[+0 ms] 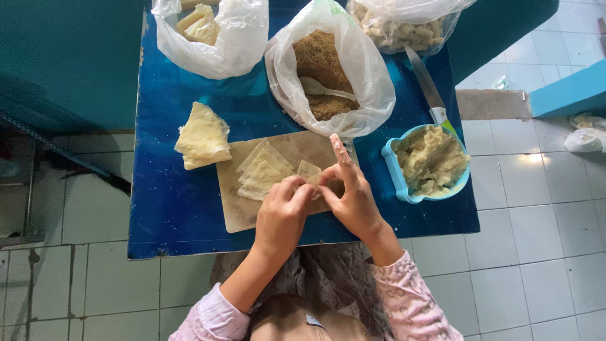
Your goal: The person presses and shapes a round of dough on a small blue table, cuts it with a knife on a cutting board, slices thin triangular wrappers, folds and pinches the wrappers, and scoops filling from a blue bowl and a plastic bag of brown filling to assemble filled pastries.
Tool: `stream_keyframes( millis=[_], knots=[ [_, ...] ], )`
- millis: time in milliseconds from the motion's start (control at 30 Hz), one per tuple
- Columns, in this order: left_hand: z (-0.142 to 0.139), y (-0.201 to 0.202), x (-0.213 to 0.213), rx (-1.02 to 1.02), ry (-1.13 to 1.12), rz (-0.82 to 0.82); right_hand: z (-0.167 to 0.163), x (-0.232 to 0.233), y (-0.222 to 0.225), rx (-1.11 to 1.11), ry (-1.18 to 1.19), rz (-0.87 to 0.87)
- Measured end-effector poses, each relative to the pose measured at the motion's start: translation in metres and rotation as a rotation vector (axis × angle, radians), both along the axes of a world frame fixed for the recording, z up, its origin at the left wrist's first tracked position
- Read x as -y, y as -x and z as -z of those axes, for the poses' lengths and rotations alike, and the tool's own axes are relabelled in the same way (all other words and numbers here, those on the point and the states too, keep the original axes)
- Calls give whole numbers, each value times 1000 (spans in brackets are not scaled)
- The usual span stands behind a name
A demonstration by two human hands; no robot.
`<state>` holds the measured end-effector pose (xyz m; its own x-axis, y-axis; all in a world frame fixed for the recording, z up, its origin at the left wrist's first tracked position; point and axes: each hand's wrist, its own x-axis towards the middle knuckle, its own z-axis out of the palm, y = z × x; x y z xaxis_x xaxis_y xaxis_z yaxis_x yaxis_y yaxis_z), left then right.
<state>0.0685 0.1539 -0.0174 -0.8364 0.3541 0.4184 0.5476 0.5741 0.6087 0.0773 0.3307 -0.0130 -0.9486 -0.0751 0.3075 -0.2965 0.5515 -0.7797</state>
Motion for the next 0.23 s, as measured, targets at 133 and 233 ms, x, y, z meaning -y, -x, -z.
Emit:
stream_keyframes(
  millis=[133, 233],
  knots=[
    [-1, -1, 2, 2, -69, -9, -1, -12, -4, -15, 15, -86],
    [-2, 1, 3, 40, -99, -8, 1, -14, -6, -36, 41, -104]
  ],
)
